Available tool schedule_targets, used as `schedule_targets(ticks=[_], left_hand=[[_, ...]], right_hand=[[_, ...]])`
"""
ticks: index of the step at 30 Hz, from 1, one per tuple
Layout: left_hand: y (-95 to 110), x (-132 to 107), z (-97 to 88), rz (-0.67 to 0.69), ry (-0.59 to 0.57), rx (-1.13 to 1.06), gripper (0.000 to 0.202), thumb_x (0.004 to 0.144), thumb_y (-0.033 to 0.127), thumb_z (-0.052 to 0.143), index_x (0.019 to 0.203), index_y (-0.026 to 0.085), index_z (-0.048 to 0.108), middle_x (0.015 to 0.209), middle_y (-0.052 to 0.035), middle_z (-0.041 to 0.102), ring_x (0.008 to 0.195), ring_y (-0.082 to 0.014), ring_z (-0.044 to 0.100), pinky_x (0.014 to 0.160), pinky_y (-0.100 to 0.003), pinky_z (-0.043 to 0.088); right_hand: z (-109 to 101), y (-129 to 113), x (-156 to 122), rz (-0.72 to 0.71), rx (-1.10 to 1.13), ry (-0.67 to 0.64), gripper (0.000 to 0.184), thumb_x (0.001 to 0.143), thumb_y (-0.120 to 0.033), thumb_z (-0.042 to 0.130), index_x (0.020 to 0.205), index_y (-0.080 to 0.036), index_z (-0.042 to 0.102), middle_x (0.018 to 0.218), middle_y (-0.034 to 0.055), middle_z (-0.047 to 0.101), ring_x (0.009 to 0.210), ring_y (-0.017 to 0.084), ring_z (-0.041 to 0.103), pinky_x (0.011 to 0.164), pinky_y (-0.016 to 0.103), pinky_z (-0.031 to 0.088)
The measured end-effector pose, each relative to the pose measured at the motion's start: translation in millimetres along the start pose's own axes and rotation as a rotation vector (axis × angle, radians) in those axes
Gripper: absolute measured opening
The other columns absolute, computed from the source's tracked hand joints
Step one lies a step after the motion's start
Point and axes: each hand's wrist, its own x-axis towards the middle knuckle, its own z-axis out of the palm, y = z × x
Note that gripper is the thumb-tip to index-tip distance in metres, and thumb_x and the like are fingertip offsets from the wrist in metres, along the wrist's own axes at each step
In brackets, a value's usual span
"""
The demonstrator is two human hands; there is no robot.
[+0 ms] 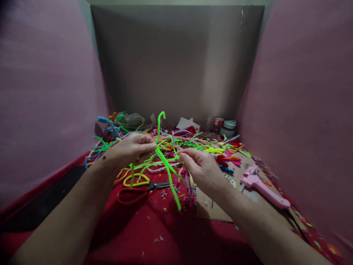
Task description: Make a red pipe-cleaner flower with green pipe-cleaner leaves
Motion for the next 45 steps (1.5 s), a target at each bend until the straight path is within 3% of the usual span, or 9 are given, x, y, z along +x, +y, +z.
schedule_targets(ticks=[2, 5, 8, 16, 20, 23, 31, 40, 45], left_hand=[[4, -3, 2.7, 0.006, -0.078, 0.004, 0.028, 0.076, 0.030, 0.054, 0.053, 0.017, 0.047, 0.038, 0.0041, 0.043, 0.031, -0.0051, 0.034, 0.034, -0.018, 0.022], [10, -7, 8.2, 0.028, -0.152, 0.001, 0.022, 0.075, 0.028, 0.055, 0.057, 0.016, 0.053, 0.043, 0.0030, 0.047, 0.034, -0.0058, 0.039, 0.035, -0.018, 0.027], [12, -7, 11.6, 0.026, -0.170, -0.004, 0.021, 0.074, 0.026, 0.055, 0.057, 0.015, 0.054, 0.043, 0.0032, 0.048, 0.034, -0.0055, 0.040, 0.036, -0.018, 0.029], [8, -3, 5.2, 0.038, -0.017, -0.093, 0.028, 0.075, 0.027, 0.056, 0.051, 0.016, 0.047, 0.036, 0.0042, 0.042, 0.030, -0.0040, 0.033, 0.032, -0.017, 0.023], [10, -5, 4.8, 0.038, -0.096, -0.044, 0.025, 0.074, 0.030, 0.057, 0.054, 0.016, 0.050, 0.039, 0.0035, 0.044, 0.031, -0.0048, 0.035, 0.032, -0.017, 0.023], [11, -6, 9.8, 0.051, -0.105, -0.017, 0.023, 0.074, 0.030, 0.057, 0.057, 0.016, 0.051, 0.041, 0.0035, 0.045, 0.032, -0.0052, 0.037, 0.033, -0.017, 0.025], [6, 3, 22.4, 0.037, 0.081, -0.011, 0.021, 0.075, 0.019, 0.051, 0.055, 0.017, 0.045, 0.038, 0.0060, 0.039, 0.031, -0.0046, 0.031, 0.032, -0.017, 0.022], [6, 3, 23.9, 0.063, 0.091, -0.011, 0.014, 0.075, 0.021, 0.051, 0.062, 0.016, 0.051, 0.040, 0.0049, 0.046, 0.034, -0.0068, 0.040, 0.036, -0.018, 0.031], [10, 1, 26.7, 0.184, 0.213, 0.054, 0.011, 0.069, 0.023, 0.057, 0.064, 0.014, 0.060, 0.060, 0.0002, 0.056, 0.057, -0.0111, 0.052, 0.055, -0.023, 0.041]], right_hand=[[-2, -6, 7, -0.278, -0.187, 0.144, 0.018, 0.084, -0.023, 0.050, 0.094, -0.020, 0.065, 0.090, 0.0052, 0.067, 0.085, 0.016, 0.059, 0.077, 0.033, 0.046], [2, -7, 23, -0.624, -0.519, 0.163, 0.024, 0.085, -0.016, 0.048, 0.100, -0.023, 0.065, 0.110, 0.0046, 0.064, 0.107, 0.021, 0.048, 0.093, 0.040, 0.037], [7, -3, 36, -0.728, -0.757, 0.068, 0.019, 0.085, -0.018, 0.049, 0.083, -0.020, 0.067, 0.093, 0.0054, 0.067, 0.105, 0.022, 0.047, 0.095, 0.042, 0.031], [10, -10, 25, -0.214, -0.567, 0.014, 0.022, 0.083, -0.017, 0.045, 0.065, -0.014, 0.058, 0.058, 0.0021, 0.054, 0.053, 0.010, 0.044, 0.054, 0.025, 0.033], [12, -14, 24, -0.292, -0.447, 0.105, 0.020, 0.085, -0.023, 0.046, 0.078, -0.014, 0.062, 0.075, 0.0050, 0.058, 0.068, 0.012, 0.049, 0.065, 0.026, 0.037], [14, -14, 29, -0.218, -0.355, -0.044, 0.017, 0.082, -0.024, 0.050, 0.078, -0.015, 0.064, 0.067, 0.0018, 0.056, 0.061, 0.011, 0.046, 0.059, 0.024, 0.036], [30, -1, 21, -0.136, -0.378, 0.088, 0.023, 0.080, -0.021, 0.049, 0.059, -0.015, 0.055, 0.053, -0.0025, 0.043, 0.052, 0.008, 0.035, 0.053, 0.025, 0.027], [32, -5, 21, 0.045, -0.042, -0.038, 0.031, 0.081, -0.033, 0.049, 0.059, -0.014, 0.059, 0.052, -0.0035, 0.039, 0.051, 0.008, 0.029, 0.048, 0.023, 0.023], [25, -10, 19, 0.196, 0.097, -0.054, 0.026, 0.077, -0.026, 0.053, 0.055, -0.013, 0.058, 0.045, -0.0046, 0.043, 0.041, 0.005, 0.028, 0.043, 0.021, 0.023]])
